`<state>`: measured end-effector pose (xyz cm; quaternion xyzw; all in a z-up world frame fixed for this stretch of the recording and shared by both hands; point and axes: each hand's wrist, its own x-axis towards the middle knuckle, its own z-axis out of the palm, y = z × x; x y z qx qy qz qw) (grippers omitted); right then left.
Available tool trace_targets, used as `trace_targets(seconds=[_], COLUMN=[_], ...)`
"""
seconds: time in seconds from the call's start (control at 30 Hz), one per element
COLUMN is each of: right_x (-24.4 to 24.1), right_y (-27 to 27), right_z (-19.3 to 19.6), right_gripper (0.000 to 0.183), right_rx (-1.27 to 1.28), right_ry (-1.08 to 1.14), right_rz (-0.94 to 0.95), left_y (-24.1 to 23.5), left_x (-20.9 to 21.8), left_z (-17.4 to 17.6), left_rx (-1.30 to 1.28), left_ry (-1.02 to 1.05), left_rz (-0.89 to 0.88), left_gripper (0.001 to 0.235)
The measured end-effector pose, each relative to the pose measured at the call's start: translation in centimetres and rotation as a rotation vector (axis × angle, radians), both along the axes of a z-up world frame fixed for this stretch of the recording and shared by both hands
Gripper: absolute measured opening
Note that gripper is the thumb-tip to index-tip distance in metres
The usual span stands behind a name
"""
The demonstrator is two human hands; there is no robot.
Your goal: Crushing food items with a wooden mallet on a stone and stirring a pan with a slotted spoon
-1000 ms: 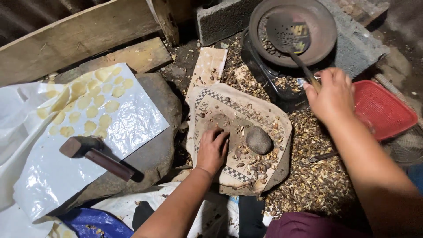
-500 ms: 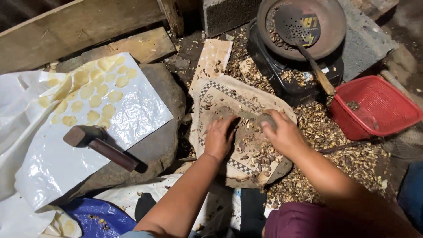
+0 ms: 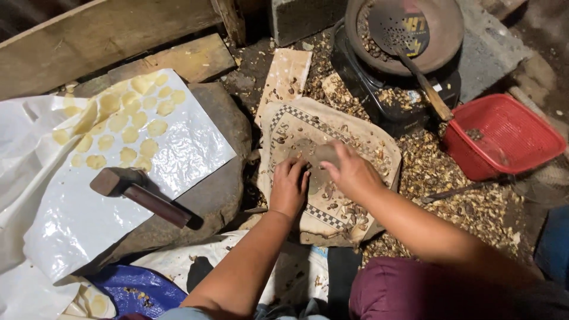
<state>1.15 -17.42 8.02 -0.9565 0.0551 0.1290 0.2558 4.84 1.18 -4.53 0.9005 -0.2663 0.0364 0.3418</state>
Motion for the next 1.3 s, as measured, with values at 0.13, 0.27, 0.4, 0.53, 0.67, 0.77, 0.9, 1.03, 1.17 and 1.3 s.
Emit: trace_targets(seconds=[0.13, 0.27, 0.4, 0.53, 0.67, 0.77, 0.9, 1.03, 1.17, 1.3], right_x=[0.2, 1.1, 1.5, 3.8, 3.9, 1.5, -0.4, -0.3, -0.8, 0.8], right_y=[-0.5, -0.7, -1.7, -1.3, 0.6, 2.3, 2.1, 4.1, 3.8, 3.9], right_z=[-0.4, -1.6, -0.9, -0.7, -2.8, -1.9, -1.4, 0.7, -2.9, -1.7], right_gripper=[0.059, 0.038, 0.044, 0.055, 0.061, 0.059, 0.063, 0.058, 0.051, 0.047], right_rx=[0.021, -0.099, -0.214, -0.238, -0.185, -0.193, -0.107, -0.013, -0.134, 0.059], right_ry=[0.208, 0.135, 0.105, 0.270, 0.272, 0.302, 0.435, 0.095, 0.074, 0.033], right_rz=[-0.078, 0.199, 0.390, 0.300, -0.047, -0.138, -0.235, -0.307, -0.048, -0.286], left_y=[0.0, -0.4, -0.9, -1.2, -1.3, -2.2, -3.0, -1.5, -0.6, 0.2], left_x=[-0.9, -0.3, -0.3, -0.7, -0.5, -0.1, -0.3, -1.6, -2.1, -1.7], left_z=[-0.2, -0.2, -1.2, -0.4, -1.6, -1.5, -2.8, -1.2, -1.8, -1.8], left_rx=[-0.022, -0.044, -0.051, -0.045, -0.056, -0.053, 0.021, -0.038, -0.085, -0.138], left_ry=[0.080, 0.122, 0.173, 0.197, 0.231, 0.209, 0.151, 0.101, 0.009, 0.008], left_rz=[0.017, 0.085, 0.098, 0.117, 0.140, 0.189, 0.231, 0.177, 0.165, 0.188], left_gripper=[0.021, 0.016, 0.016, 0.021, 0.025, 0.019, 0.023, 0.039, 0.037, 0.018])
